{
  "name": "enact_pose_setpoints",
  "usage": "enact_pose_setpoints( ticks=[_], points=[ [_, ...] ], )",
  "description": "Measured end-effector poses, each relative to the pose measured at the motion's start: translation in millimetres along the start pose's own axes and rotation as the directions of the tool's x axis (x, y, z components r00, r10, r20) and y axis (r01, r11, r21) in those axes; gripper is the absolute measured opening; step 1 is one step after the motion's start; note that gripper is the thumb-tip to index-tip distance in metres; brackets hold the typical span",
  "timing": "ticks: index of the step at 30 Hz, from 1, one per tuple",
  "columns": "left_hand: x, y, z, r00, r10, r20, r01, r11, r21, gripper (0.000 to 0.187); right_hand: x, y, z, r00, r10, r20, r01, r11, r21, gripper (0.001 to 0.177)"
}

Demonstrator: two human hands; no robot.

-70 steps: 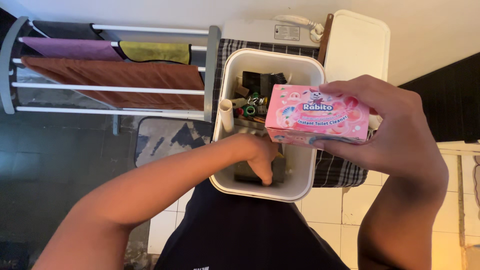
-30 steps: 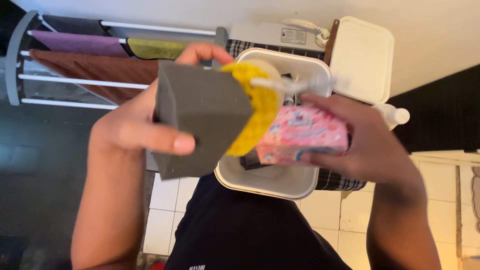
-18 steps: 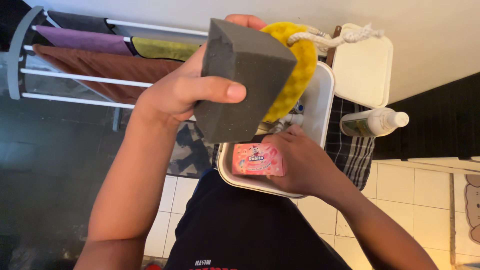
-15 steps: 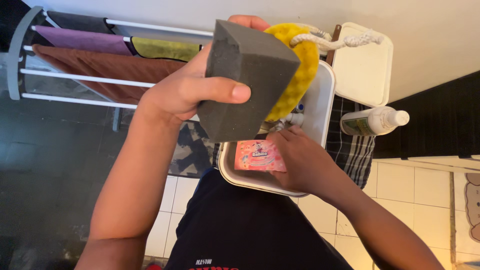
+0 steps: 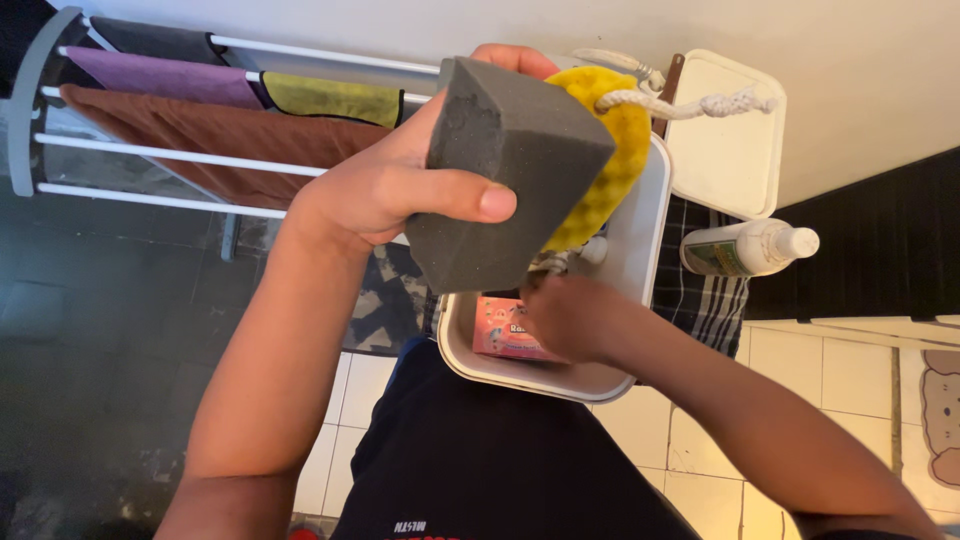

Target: The person empties a small transparent container of cleaning supplies into a larger white plastic bin. They then add a folded cloth, a yellow sponge, a bottle of liquid, and a box of wipes into the bin. Finally, they place the lid on the bin and move it to a lower shelf.

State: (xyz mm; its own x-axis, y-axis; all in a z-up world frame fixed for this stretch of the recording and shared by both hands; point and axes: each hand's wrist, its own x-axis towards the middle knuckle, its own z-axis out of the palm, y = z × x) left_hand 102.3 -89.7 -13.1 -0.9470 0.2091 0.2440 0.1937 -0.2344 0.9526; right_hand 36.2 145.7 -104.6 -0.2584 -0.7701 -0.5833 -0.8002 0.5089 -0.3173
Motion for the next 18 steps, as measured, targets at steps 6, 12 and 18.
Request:
enact_pose_setpoints(
  ticks=[6,12,18],
  points=[
    [9.4,-0.6,3.6,1.0,-0.018,0.015,0.018,1.0,-0.007,0.087,54.9,10.7,18.2,0.979,-0.166,0.12,0.187,0.963,-0.193,0.021],
    [15.4,-2.8,5.8,0.999,-0.008,0.037,0.008,1.0,0.008,0.088,78.4,8.8,8.3,0.962,-0.274,-0.012,0.274,0.961,0.035,0.021],
    [13.7,-6.4,1.8,0.997,-0.014,0.072,0.022,0.995,-0.099,0.086,79.6,8.4,-0.8,0.863,-0.479,-0.163,0.498,0.861,0.107,0.024]
  ],
)
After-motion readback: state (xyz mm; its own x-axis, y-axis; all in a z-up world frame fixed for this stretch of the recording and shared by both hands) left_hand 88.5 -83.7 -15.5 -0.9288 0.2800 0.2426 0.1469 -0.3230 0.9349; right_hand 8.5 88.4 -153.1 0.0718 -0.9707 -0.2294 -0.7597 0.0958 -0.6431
